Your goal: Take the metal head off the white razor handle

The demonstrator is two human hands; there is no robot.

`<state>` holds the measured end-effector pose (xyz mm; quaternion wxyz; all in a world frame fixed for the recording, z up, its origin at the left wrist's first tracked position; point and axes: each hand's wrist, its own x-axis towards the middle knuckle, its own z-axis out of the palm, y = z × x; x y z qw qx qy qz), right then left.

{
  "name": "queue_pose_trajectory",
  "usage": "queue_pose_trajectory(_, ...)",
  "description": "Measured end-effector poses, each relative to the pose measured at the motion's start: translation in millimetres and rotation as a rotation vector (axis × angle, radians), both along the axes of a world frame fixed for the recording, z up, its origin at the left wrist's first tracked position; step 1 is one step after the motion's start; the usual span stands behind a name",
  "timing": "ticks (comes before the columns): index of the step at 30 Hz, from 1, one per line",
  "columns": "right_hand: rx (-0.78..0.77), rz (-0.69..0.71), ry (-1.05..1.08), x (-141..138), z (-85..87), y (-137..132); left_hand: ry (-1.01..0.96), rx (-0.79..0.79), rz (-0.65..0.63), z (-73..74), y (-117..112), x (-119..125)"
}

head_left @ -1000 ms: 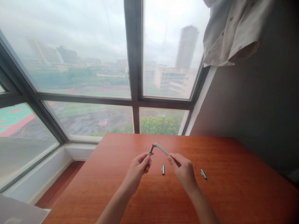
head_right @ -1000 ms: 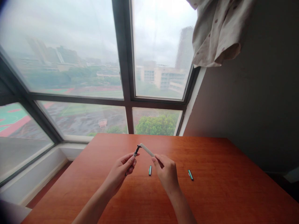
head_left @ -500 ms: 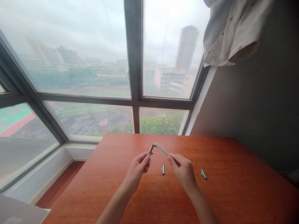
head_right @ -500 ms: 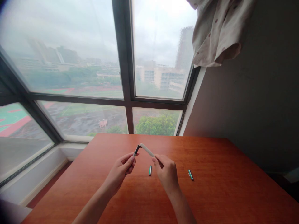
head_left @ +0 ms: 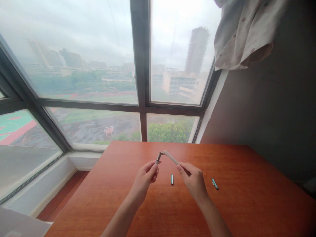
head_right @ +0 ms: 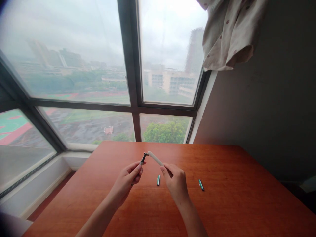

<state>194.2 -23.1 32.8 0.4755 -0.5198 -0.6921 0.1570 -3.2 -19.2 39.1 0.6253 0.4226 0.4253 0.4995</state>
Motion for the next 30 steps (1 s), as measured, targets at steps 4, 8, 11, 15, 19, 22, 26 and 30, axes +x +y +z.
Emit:
queue_pose_trajectory(4, -0.025, 0.01, 0.011, -1.0, -0.4, -0.7, 0.002, -0.012, -0.007, -0.9, 0.9, 0.9)
queue_pose_trajectory(8, -0.04, 0.008, 0.006, -1.3, -0.9, -1.1, 0.007, -0.019, 0.0, 0.1, 1.3, 1.7)
queue_pose_trajectory(11, -0.044, 0.009, 0.009, -1.3, 0.0, -1.2, 0.01, -0.015, 0.009, 0.7, 1.2, 1.7)
queue_pose_trajectory(15, -0.05, 0.025, 0.009, -1.5, 1.3, -0.8, 0.002, -0.015, 0.0, 0.2, 1.4, 1.5)
queue_pose_trajectory(19, -0.039, -0.004, -0.002, -0.7, 0.3, 0.2, 0.001, 0.002, 0.0, -0.1, 0.9, 0.9)
queue_pose_trajectory(22, -0.026, -0.014, -0.001, -0.1, -0.8, 0.4, 0.002, 0.014, -0.003, 0.5, 0.2, 0.6)
queue_pose_trajectory(26, -0.023, 0.001, 0.0, -0.6, -1.1, 0.0, -0.002, 0.016, 0.005, 0.6, 0.2, 0.9)
queue_pose_trajectory(30, -0.024, -0.003, -0.003, -0.9, -0.8, -0.2, -0.004, 0.015, 0.001, -0.1, 0.6, 1.0)
